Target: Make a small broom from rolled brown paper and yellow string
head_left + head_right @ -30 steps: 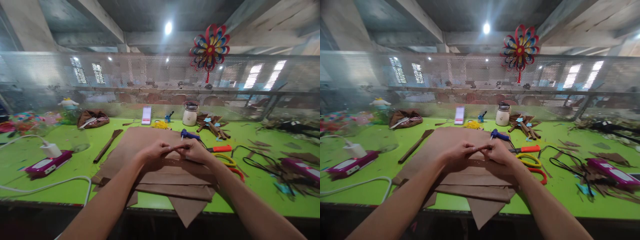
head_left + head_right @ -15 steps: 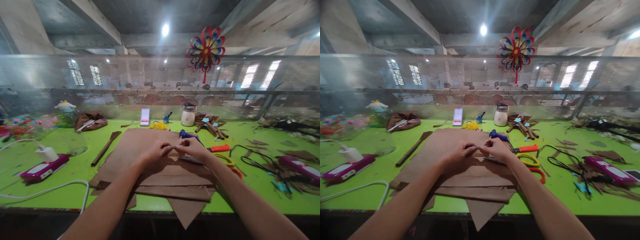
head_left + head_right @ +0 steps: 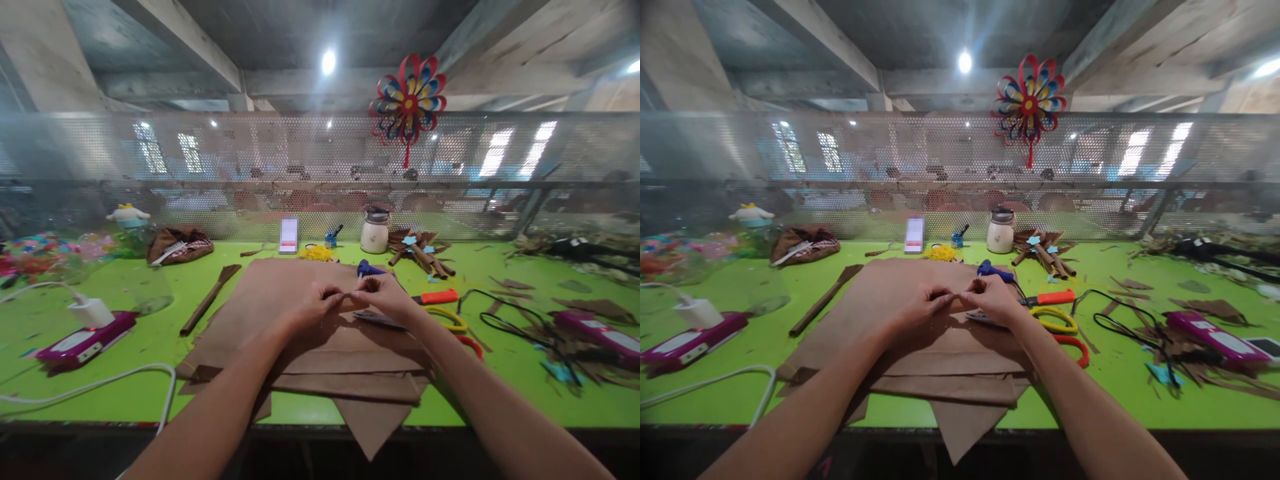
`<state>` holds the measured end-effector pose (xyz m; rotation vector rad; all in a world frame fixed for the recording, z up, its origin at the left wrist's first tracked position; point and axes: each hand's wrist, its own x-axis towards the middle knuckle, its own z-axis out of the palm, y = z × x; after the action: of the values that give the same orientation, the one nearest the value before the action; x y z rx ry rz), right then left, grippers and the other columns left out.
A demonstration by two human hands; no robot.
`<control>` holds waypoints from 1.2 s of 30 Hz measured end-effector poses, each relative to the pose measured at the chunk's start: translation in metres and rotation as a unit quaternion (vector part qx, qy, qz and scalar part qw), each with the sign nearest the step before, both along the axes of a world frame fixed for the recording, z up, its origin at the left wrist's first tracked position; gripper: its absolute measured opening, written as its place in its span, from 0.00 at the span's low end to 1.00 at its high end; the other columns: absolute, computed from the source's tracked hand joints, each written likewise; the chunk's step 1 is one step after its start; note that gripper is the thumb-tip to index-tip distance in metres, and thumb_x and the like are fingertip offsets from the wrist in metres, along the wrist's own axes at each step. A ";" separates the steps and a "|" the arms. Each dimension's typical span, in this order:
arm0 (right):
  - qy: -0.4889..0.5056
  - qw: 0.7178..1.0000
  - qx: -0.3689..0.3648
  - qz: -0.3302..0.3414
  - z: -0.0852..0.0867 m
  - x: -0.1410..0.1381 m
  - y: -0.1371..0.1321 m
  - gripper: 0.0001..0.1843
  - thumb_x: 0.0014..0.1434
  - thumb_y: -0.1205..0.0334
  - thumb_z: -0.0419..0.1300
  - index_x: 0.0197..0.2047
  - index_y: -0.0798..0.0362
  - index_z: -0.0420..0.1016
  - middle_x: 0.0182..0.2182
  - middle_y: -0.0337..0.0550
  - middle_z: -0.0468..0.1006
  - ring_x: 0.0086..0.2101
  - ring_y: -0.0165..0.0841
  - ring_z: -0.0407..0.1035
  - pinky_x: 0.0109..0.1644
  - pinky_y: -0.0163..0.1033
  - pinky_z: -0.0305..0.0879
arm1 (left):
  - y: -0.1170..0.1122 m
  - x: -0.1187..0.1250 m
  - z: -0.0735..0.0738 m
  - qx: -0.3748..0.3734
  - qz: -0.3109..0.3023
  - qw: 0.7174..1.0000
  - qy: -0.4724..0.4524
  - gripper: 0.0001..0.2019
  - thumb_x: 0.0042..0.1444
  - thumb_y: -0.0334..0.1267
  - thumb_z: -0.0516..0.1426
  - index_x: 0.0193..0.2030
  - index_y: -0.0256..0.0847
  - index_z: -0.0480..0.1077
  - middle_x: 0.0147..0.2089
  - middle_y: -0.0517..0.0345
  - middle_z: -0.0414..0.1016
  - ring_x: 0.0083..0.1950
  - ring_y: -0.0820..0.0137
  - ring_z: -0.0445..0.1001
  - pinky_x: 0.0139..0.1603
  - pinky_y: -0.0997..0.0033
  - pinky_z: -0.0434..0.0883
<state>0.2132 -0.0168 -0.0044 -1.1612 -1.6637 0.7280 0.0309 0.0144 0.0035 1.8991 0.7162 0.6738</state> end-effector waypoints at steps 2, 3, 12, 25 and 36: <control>-0.016 1.000 0.009 0.001 0.002 -0.003 -0.003 0.14 0.45 0.55 0.62 0.24 0.59 0.73 0.18 0.38 0.68 0.22 0.26 0.59 0.25 0.33 0.55 | -0.001 0.000 0.001 0.081 0.004 0.996 0.037 0.12 0.54 0.40 0.50 0.28 0.35 0.69 0.27 0.56 0.68 0.30 0.72 0.63 0.32 0.74 0.61; -0.018 1.000 0.010 0.003 0.003 -0.004 -0.004 0.14 0.46 0.54 0.61 0.24 0.59 0.73 0.18 0.38 0.68 0.21 0.26 0.59 0.25 0.32 0.55 | -0.001 0.000 0.002 0.121 0.006 0.991 0.054 0.13 0.55 0.40 0.49 0.28 0.35 0.69 0.26 0.56 0.68 0.30 0.73 0.64 0.32 0.74 0.61; -0.006 0.999 -0.020 0.049 -0.002 0.010 0.002 0.18 0.45 0.51 0.63 0.23 0.60 0.72 0.17 0.37 0.66 0.20 0.25 0.58 0.23 0.31 0.53 | -0.004 -0.001 0.005 0.148 -0.010 0.985 0.094 0.16 0.56 0.42 0.47 0.32 0.34 0.71 0.26 0.55 0.70 0.27 0.74 0.65 0.29 0.75 0.60; -0.100 0.991 -0.028 0.083 0.016 0.020 -0.006 0.19 0.51 0.50 0.56 0.20 0.58 0.68 0.14 0.37 0.67 0.16 0.22 0.54 0.21 0.30 0.50 | 0.002 -0.011 0.007 0.080 0.015 0.991 0.107 0.12 0.52 0.40 0.50 0.22 0.36 0.66 0.18 0.61 0.63 0.22 0.76 0.60 0.25 0.75 0.56; -0.008 0.993 -0.089 0.075 0.010 0.026 0.000 0.15 0.47 0.51 0.59 0.25 0.57 0.67 0.12 0.33 0.65 0.12 0.20 0.50 0.16 0.29 0.44 | 0.011 -0.012 0.005 0.066 -0.002 0.993 0.095 0.15 0.51 0.44 0.53 0.20 0.37 0.64 0.18 0.62 0.63 0.23 0.75 0.61 0.27 0.75 0.57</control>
<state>0.2395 -0.0168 0.0059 -1.1760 -1.7405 0.9815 0.0184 0.0255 0.0089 2.1057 0.8036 0.5534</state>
